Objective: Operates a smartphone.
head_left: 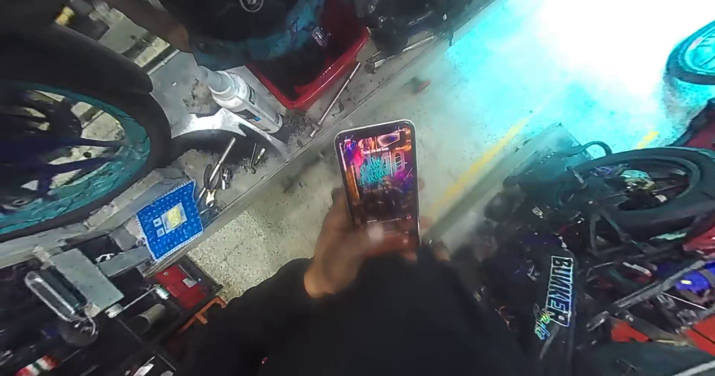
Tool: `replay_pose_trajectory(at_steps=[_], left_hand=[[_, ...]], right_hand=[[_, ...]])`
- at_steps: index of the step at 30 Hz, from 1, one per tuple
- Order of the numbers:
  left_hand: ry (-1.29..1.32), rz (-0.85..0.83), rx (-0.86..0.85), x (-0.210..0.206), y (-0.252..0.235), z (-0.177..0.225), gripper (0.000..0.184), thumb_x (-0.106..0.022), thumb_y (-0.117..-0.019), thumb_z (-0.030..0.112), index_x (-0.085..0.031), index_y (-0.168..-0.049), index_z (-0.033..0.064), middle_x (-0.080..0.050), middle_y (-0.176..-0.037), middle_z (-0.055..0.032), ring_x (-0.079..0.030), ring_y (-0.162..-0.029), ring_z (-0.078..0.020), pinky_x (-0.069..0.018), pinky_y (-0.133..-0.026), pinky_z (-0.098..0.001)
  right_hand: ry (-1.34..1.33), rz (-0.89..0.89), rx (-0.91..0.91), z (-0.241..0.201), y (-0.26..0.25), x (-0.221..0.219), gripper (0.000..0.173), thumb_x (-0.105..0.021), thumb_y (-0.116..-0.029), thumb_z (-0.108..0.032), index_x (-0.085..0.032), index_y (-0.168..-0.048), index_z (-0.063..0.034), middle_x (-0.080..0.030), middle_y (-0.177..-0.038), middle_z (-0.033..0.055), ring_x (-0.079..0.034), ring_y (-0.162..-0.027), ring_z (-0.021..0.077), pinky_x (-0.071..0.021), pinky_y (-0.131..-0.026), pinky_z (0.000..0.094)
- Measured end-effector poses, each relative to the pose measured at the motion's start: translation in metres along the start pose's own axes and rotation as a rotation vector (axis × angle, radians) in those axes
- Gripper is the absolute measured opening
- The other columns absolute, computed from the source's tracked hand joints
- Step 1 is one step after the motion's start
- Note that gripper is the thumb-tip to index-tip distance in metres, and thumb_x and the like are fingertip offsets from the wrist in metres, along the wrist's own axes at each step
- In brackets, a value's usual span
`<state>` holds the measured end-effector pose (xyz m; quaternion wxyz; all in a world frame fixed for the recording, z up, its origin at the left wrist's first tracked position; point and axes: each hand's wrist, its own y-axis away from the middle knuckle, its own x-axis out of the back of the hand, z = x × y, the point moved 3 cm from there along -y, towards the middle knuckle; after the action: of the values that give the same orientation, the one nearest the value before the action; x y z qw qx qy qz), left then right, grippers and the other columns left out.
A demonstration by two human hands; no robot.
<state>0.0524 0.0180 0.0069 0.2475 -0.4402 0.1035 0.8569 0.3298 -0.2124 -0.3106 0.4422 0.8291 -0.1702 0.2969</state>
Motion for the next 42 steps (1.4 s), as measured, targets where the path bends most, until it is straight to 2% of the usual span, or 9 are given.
replay_pose_trajectory(at_steps=[4,13,20,23,27,30,32,33,42], left_hand=[[-0.082,-0.069,-0.026,-0.001,-0.001,-0.001,0.081,-0.071,-0.0912,0.004,-0.021,-0.154,0.0147,-0.047,-0.15,-0.0255,-0.06,-0.123,-0.05,-0.0632,-0.084,-0.0595],[-0.076,0.069,0.005,0.004,-0.006,-0.006,0.041,-0.046,-0.1069,0.015,-0.035,-0.146,0.0125,-0.058,-0.138,-0.0253,-0.067,-0.112,-0.0476,-0.0654,-0.069,-0.0548],[-0.031,-0.009,-0.011,0.006,-0.005,-0.001,0.065,-0.06,-0.097,0.003,-0.028,-0.152,0.0163,-0.051,-0.147,-0.0246,-0.063,-0.12,-0.0485,-0.0645,-0.078,-0.0569],[-0.062,-0.011,-0.038,0.009,-0.006,-0.002,0.063,-0.053,-0.0966,-0.005,-0.03,-0.151,0.0148,-0.054,-0.144,-0.0246,-0.064,-0.118,-0.0482,-0.0646,-0.078,-0.0578],[-0.066,0.017,-0.035,0.009,-0.007,-0.002,0.057,-0.049,-0.0992,-0.003,-0.031,-0.15,0.0143,-0.057,-0.142,-0.023,-0.066,-0.116,-0.0463,-0.0654,-0.075,-0.0553],[-0.056,0.017,-0.039,0.01,-0.008,-0.002,0.057,-0.048,-0.0993,-0.002,-0.03,-0.151,0.0129,-0.055,-0.143,-0.0244,-0.066,-0.116,-0.0473,-0.0655,-0.074,-0.0554],[-0.057,0.016,-0.037,0.009,-0.007,-0.001,0.058,-0.05,-0.0993,-0.001,-0.031,-0.151,0.0145,-0.054,-0.145,-0.0232,-0.066,-0.117,-0.0459,-0.0656,-0.076,-0.0535],[-0.058,0.013,-0.042,0.009,-0.006,-0.001,0.058,-0.052,-0.0991,0.0,-0.031,-0.151,0.0151,-0.054,-0.145,-0.0231,-0.065,-0.118,-0.0458,-0.0655,-0.076,-0.0534],[-0.044,0.029,-0.062,0.012,-0.002,-0.002,0.059,-0.058,-0.1001,0.008,-0.032,-0.153,0.0175,-0.053,-0.147,-0.0227,-0.063,-0.121,-0.0465,-0.063,-0.084,-0.0578]], right_hand=[[-0.272,-0.169,-0.512,-0.024,-0.019,0.007,0.042,-0.059,-0.1054,-0.024,-0.057,-0.14,-0.0005,-0.066,-0.13,0.0224,-0.067,-0.113,0.0326,-0.0512,-0.098,0.0493],[-0.377,-0.21,-0.481,-0.018,-0.038,-0.001,0.038,-0.055,-0.1071,-0.02,-0.055,-0.14,-0.0009,-0.07,-0.121,0.0177,-0.069,-0.099,0.0256,-0.0559,-0.086,0.0447],[-0.25,-0.224,-0.447,0.034,-0.061,-0.019,0.047,-0.063,-0.1035,-0.032,-0.058,-0.14,-0.0035,-0.07,-0.122,0.0189,-0.07,-0.106,0.0302,-0.0561,-0.092,0.0492],[-0.205,-0.04,-0.182,0.078,-0.076,-0.042,0.048,-0.067,-0.0981,-0.04,-0.068,-0.123,0.0006,-0.076,-0.098,0.0183,-0.074,-0.081,0.0278,-0.0616,-0.068,0.0455],[-0.241,-0.318,-0.509,0.002,-0.056,-0.001,0.044,-0.055,-0.1084,-0.025,-0.05,-0.148,-0.0047,-0.063,-0.138,0.0175,-0.064,-0.122,0.0292,-0.0492,-0.105,0.0468],[-0.424,-0.175,0.231,0.01,-0.056,-0.005,0.042,-0.06,-0.1033,-0.017,-0.058,-0.115,0.023,-0.07,-0.087,0.0307,-0.07,-0.068,0.0266,-0.0557,-0.055,0.034],[-0.298,-0.296,-0.349,-0.054,-0.04,0.019,0.037,-0.055,-0.1076,-0.018,-0.055,-0.137,0.0059,-0.068,-0.118,0.0229,-0.068,-0.099,0.0285,-0.0534,-0.089,0.0439],[-0.277,-0.218,-0.437,-0.063,-0.039,0.017,0.036,-0.055,-0.1073,-0.019,-0.057,-0.136,0.003,-0.069,-0.119,0.021,-0.069,-0.099,0.0282,-0.0543,-0.089,0.0445],[-0.248,-0.216,-0.484,-0.121,-0.014,0.034,0.038,-0.051,-0.1082,-0.014,-0.052,-0.141,0.0045,-0.065,-0.127,0.0228,-0.068,-0.102,0.0258,-0.0537,-0.089,0.0389]])
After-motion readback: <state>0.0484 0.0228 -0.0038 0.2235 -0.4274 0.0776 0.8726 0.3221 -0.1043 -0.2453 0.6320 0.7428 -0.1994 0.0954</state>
